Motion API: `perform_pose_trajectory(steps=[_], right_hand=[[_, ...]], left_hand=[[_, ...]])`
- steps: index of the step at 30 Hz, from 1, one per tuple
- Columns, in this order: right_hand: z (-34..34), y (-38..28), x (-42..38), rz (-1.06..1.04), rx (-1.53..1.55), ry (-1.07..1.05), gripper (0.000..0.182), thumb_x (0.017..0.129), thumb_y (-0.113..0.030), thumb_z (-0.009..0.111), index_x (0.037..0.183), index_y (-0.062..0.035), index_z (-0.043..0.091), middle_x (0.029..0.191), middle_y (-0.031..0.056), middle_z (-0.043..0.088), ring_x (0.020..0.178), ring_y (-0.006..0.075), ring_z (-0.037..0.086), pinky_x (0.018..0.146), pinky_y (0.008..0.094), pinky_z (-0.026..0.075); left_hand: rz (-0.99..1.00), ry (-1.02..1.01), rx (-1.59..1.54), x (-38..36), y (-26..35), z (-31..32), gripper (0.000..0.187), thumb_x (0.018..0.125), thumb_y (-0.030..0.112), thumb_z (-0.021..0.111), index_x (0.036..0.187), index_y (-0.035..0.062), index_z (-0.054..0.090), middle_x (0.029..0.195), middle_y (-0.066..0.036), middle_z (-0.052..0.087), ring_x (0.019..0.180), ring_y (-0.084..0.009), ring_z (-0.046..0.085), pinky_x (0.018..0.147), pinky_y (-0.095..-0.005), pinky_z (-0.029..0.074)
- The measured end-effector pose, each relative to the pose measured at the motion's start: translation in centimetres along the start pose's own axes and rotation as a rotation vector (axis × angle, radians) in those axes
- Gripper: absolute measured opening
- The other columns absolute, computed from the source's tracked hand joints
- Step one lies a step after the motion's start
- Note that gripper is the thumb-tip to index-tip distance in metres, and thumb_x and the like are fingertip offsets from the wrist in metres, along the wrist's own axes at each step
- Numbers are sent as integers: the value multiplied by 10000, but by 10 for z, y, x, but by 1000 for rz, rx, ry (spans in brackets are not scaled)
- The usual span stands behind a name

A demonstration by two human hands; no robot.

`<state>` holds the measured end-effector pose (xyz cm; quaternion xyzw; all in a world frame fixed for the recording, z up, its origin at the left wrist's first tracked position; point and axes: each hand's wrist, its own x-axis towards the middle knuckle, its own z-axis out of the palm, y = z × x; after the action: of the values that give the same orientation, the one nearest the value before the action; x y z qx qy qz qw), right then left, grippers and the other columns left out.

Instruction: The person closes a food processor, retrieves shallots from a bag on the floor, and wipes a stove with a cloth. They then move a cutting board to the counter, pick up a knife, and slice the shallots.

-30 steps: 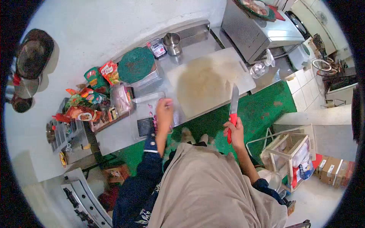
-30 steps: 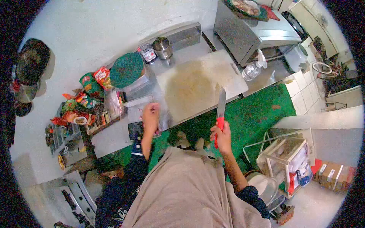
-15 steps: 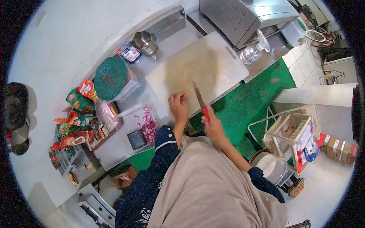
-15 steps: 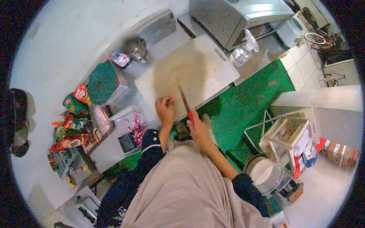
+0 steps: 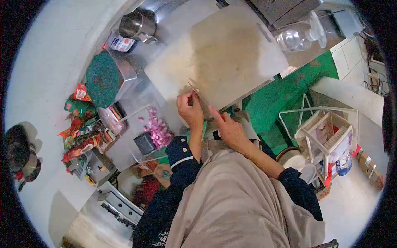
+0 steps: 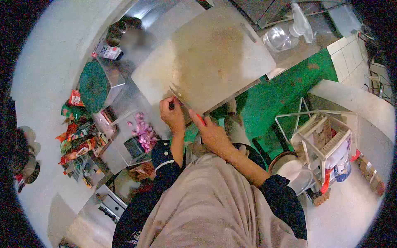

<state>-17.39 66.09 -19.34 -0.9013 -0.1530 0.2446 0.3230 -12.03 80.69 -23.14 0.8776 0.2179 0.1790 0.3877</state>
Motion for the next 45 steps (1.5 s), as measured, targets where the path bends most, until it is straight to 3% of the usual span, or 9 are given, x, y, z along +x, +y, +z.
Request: perform_pose_trajectory(steps=[15,27,33,45], right_hand=[[-2,7,1,-43,-28,-19,778,829,-67,508,1498,-235,150,907,185,523,580,374,596,490,469,519],[-1,-2,27,-4,-29,20,778,792,-9,520,1482,-197,216,957,187,556,685,370,620,533,439,528],[0,11,4,31,45,-27,745,845,-75,495,1491,-256,171,963,200,540,634,394,611,531,492,526],[-1,7,-2,-17,17,11,744,857,-72,482,1493,-283,158,907,188,539,623,381,613,515,475,529]], left_hand=[[-15,-9,106,-1,-1,5,108,793,27,650,899,27,635,878,-105,592,802,-262,589,708,-345,486],[-2,13,63,-3,-7,8,109,807,62,663,906,26,631,873,-110,608,817,-276,592,736,-363,480],[34,25,61,-2,-8,8,92,816,83,662,886,30,636,867,-111,610,817,-280,593,728,-366,477],[15,8,97,-2,-4,7,85,804,36,645,884,14,625,859,-113,600,804,-279,587,717,-367,473]])
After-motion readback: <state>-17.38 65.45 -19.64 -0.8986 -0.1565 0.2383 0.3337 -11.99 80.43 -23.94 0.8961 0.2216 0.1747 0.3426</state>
